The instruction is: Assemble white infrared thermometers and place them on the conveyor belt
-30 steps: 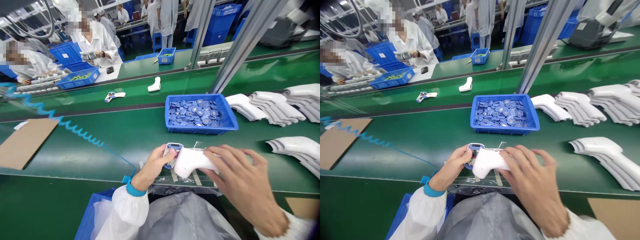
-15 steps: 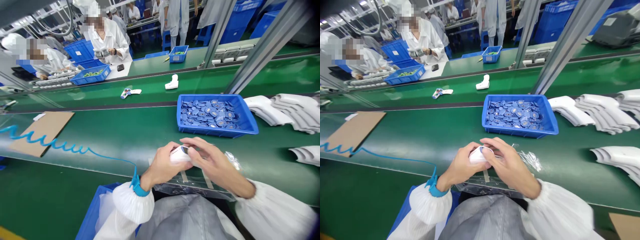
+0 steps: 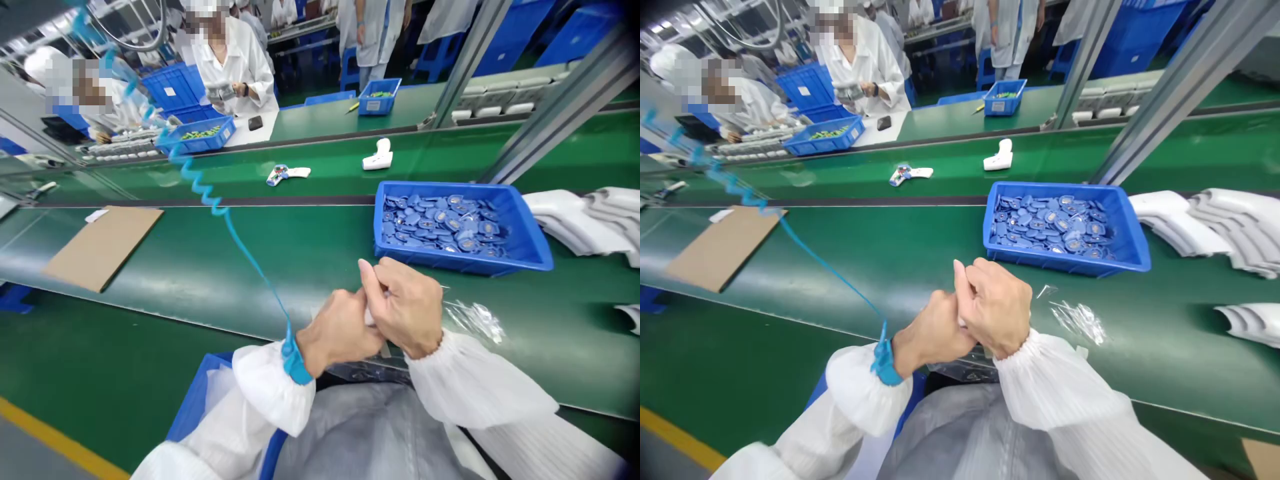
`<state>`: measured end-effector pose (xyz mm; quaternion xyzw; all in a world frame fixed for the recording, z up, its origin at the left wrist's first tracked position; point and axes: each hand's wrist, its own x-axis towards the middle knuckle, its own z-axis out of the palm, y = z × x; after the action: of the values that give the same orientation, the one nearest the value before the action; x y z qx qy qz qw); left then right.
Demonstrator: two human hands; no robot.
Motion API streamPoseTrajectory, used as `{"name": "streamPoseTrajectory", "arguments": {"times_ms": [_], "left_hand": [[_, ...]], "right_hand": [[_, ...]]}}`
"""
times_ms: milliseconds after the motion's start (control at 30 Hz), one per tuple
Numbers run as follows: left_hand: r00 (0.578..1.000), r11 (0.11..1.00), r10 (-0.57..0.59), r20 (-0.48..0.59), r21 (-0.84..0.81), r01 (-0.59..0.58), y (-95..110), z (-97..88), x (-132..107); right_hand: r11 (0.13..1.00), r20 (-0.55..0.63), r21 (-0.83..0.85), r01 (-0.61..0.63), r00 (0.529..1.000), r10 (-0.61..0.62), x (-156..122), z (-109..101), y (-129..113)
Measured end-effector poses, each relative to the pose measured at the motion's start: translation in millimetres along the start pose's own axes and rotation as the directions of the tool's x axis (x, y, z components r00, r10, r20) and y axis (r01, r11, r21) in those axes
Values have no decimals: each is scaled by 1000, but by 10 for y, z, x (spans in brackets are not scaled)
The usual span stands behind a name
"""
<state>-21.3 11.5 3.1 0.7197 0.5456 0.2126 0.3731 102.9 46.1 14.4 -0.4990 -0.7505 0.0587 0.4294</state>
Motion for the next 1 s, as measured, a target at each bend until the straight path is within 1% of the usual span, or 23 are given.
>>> {"name": "streamPoseTrajectory", "arguments": {"times_ms": [67, 133, 200, 267, 300, 367, 433, 467, 500, 567, 600, 633, 667, 733, 800, 833, 867, 900, 933, 1000], "left_hand": [[999, 996, -8, -52, 92, 13, -6, 9, -8], [997, 997, -28, -70, 65, 33, -5, 9, -14], [999, 1000, -14, -45, -9, 14, -6, 0, -22], [1000, 1000, 29, 12, -8, -28, -7, -2, -30], [999, 998, 47, 27, 45, -48, -5, 2, -31], [998, 978, 56, 40, 200, -62, 2, 15, -22], [999, 948, 46, -4, 316, -42, 6, 26, 0], [998, 947, 42, -44, 320, -25, 4, 27, 11], [996, 961, 38, -77, 277, -15, -3, 26, 18], [992, 995, 23, -124, 98, -11, -28, 29, 20], [992, 1000, 12, -129, 4, -12, -43, 39, 15], [992, 998, 5, -128, -64, -13, -57, 60, 7], [992, 996, 7, -127, -86, -18, -66, 92, -2], [988, 1000, 14, -155, -15, -17, -69, 180, -22], [978, 997, -3, -210, 69, 18, -54, 253, -47], [973, 997, -21, -230, 72, 39, -47, 260, -66], [971, 997, -45, -233, 48, 58, -45, 237, -92], [973, 997, -74, -219, 11, 78, -52, 180, -125], [975, 995, -101, -197, -15, 100, -70, 92, -165], [974, 989, -149, -173, -4, 151, -138, -148, -254]], "right_hand": [[999, -31, 19, 26, 999, -25, 9, 25, -4], [1000, -73, 17, 8, 997, -7, 8, 35, 0], [1000, -59, -8, -17, 998, 17, -11, 21, -1], [999, -21, -34, 15, 1000, -16, -41, 3, -15], [997, -6, -44, 55, 998, -56, -53, 0, -23], [987, -33, -60, 148, 988, -150, -53, 11, -28], [979, -78, -46, 197, 977, -200, -19, 30, -1], [984, -94, -21, 176, 980, -178, 5, 34, 24], [991, -106, 9, 133, 986, -131, 28, 30, 55], [999, -109, 49, 13, 994, -8, 61, 3, 115], [998, -103, 53, -36, 994, 41, 63, -14, 138], [996, -88, 49, -68, 993, 72, 55, -26, 152], [996, -68, 40, -79, 994, 82, 37, -30, 156], [997, -33, 30, -71, 997, 72, -19, -13, 132], [997, -30, 25, -71, 997, 72, -66, 14, 87], [998, -14, 21, -67, 998, 68, -69, 19, 73], [998, 36, 23, -64, 997, 63, -50, 11, 73], [997, 117, 34, -73, 991, 68, -3, -11, 97], [994, 207, 52, -100, 975, 87, 71, -46, 148], [984, 357, 41, -174, 922, 148, 294, -133, 338]]}}
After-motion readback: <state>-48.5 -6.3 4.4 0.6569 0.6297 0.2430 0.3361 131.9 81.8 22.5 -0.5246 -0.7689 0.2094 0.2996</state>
